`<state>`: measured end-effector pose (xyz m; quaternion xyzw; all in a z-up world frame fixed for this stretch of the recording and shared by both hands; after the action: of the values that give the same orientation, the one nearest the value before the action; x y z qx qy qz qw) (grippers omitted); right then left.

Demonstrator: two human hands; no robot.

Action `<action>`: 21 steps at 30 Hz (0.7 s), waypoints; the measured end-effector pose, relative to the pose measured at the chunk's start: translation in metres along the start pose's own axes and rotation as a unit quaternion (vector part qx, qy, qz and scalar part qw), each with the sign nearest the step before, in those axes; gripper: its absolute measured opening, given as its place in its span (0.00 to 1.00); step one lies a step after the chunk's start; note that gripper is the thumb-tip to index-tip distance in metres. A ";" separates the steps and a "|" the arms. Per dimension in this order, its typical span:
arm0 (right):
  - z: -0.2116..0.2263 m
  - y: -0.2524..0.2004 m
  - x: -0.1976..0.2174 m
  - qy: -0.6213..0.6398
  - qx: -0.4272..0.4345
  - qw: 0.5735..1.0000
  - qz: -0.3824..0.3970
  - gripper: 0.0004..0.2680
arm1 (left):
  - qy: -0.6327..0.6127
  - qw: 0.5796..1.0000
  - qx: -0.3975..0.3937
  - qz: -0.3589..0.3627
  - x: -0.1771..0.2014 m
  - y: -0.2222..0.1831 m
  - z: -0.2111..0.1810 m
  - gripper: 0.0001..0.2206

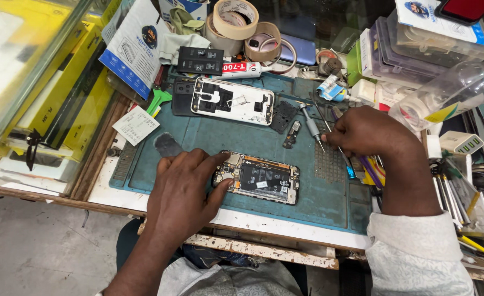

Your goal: The person uses a screwdriver to remove screws from a disassembled smartphone lying on a workbench. They carefully unscrew multiple fasteners around the device's internal frame and set them aside while keeping the phone steady with the other hand.

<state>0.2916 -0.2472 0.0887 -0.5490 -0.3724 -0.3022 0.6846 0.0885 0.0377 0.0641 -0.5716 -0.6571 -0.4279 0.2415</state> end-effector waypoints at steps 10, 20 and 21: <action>0.031 -0.017 0.010 -0.042 0.074 0.963 -0.255 0.11 | -0.008 1.000 -0.005 0.000 0.001 -0.002 0.001 0.18; 0.063 -0.003 -0.012 -0.014 0.286 0.897 -0.337 0.25 | -0.024 0.999 0.008 -0.027 0.002 -0.003 0.002 0.16; 0.062 -0.002 -0.011 -0.006 0.275 0.903 -0.329 0.25 | -0.025 0.999 0.011 -0.029 0.002 -0.003 0.002 0.16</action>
<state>0.2728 -0.1866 0.0876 -0.1868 -0.6043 -0.3928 0.6675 0.0855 0.0409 0.0637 -0.5605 -0.6836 -0.4132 0.2188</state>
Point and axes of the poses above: each hand's wrist, its own y-axis towards the middle knuckle, its own x-axis out of the back of the hand, z = x × y, the point moved 3 cm from there along y, towards the middle knuckle, and after that the axes turned 2 degrees about z, right-handed, at the moved point
